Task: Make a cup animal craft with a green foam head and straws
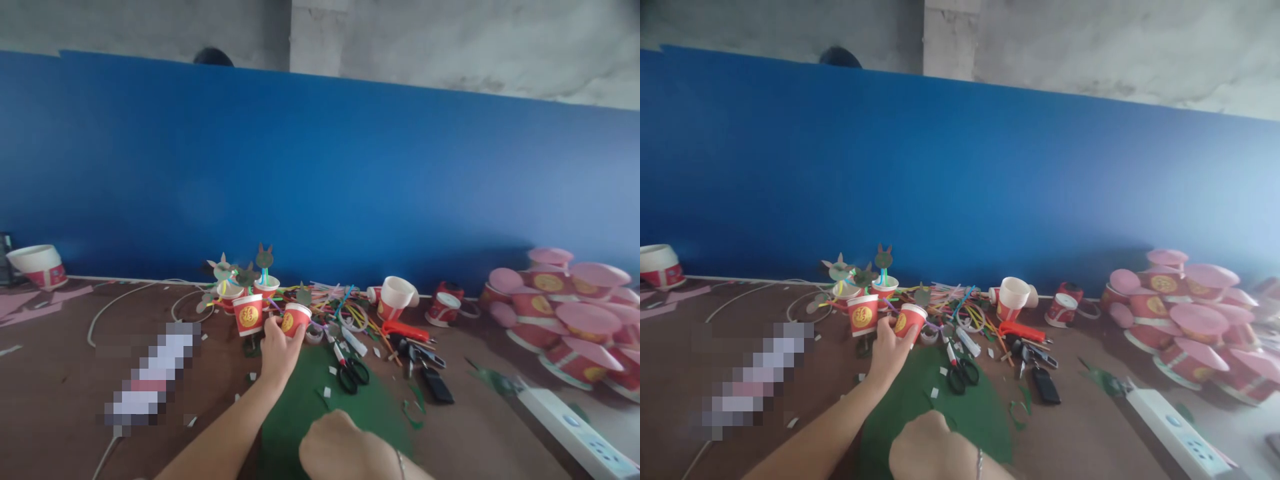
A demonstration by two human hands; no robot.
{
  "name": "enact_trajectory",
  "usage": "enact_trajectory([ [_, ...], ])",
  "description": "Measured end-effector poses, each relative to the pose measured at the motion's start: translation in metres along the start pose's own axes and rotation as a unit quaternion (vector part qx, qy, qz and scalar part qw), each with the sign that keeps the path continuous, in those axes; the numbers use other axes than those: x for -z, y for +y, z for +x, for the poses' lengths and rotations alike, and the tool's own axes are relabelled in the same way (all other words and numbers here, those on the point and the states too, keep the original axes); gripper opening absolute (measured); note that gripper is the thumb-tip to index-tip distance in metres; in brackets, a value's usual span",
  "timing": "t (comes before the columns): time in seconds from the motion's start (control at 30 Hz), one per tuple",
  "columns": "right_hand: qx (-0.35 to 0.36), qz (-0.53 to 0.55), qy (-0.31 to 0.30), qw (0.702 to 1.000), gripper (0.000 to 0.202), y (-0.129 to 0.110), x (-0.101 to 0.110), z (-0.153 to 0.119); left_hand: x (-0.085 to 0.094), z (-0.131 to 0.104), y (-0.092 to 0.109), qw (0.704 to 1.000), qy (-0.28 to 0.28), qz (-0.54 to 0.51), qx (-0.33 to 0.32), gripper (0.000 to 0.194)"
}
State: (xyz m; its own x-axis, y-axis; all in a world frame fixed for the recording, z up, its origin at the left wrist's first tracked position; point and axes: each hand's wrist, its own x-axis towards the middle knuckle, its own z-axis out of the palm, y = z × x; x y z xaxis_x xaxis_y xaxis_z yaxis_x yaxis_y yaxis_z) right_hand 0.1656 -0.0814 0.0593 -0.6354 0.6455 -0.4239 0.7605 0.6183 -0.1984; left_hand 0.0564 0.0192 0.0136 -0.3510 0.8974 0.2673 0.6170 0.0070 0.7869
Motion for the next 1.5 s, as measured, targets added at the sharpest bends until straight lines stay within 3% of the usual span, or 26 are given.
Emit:
enact_trajectory([
  [0.13, 0.030, 0.004, 0.006, 1.000, 0.029, -0.006, -0.004, -0.005, -0.003, -0.001, -0.003, 0.998, 0.028, 0.039, -0.034, 0.032],
  [0.33, 0.070, 0.007, 0.012, 0.997, 0.030, 0.001, 0.007, -0.014, -0.007, 0.000, -0.008, 0.985, 0.102, 0.054, -0.127, 0.026],
  [0.47, 0.087, 0.012, 0.006, 0.996, 0.029, 0.004, 0.011, -0.013, -0.006, -0.001, -0.006, 0.974, 0.122, 0.040, -0.186, 0.034],
  [0.87, 0.116, 0.030, -0.023, 0.992, 0.029, 0.007, 0.011, -0.007, -0.003, 0.000, -0.005, 0.973, 0.116, -0.013, -0.201, 0.034],
  [1.0, 0.120, 0.039, -0.024, 0.992, 0.012, 0.012, 0.020, 0.001, -0.002, 0.001, -0.003, 0.967, 0.123, -0.034, -0.223, 0.031],
  [1.07, 0.095, 0.084, 0.020, 0.992, 0.006, 0.017, 0.026, 0.004, 0.000, 0.001, -0.002, 0.962, 0.117, -0.057, -0.241, 0.025],
  [1.17, -0.022, 0.162, 0.158, 0.974, 0.010, 0.031, 0.035, 0.008, 0.005, -0.002, 0.000, 0.956, 0.096, -0.114, -0.253, 0.022],
  [1.23, -0.123, 0.153, 0.282, 0.939, 0.013, 0.044, 0.039, 0.013, 0.008, -0.005, 0.001, 0.953, 0.060, -0.150, -0.257, 0.024],
  [1.3, -0.189, 0.144, 0.371, 0.898, 0.013, 0.059, 0.043, 0.017, 0.010, -0.009, 0.002, 0.945, -0.010, -0.165, -0.281, 0.024],
  [1.4, -0.206, 0.177, 0.416, 0.868, 0.010, 0.076, 0.045, 0.023, 0.009, -0.014, 0.005, 0.917, -0.123, -0.147, -0.351, 0.035],
  [1.5, -0.194, 0.231, 0.416, 0.858, 0.009, 0.084, 0.045, 0.027, 0.003, -0.014, 0.005, 0.896, -0.168, -0.142, -0.385, 0.040],
])
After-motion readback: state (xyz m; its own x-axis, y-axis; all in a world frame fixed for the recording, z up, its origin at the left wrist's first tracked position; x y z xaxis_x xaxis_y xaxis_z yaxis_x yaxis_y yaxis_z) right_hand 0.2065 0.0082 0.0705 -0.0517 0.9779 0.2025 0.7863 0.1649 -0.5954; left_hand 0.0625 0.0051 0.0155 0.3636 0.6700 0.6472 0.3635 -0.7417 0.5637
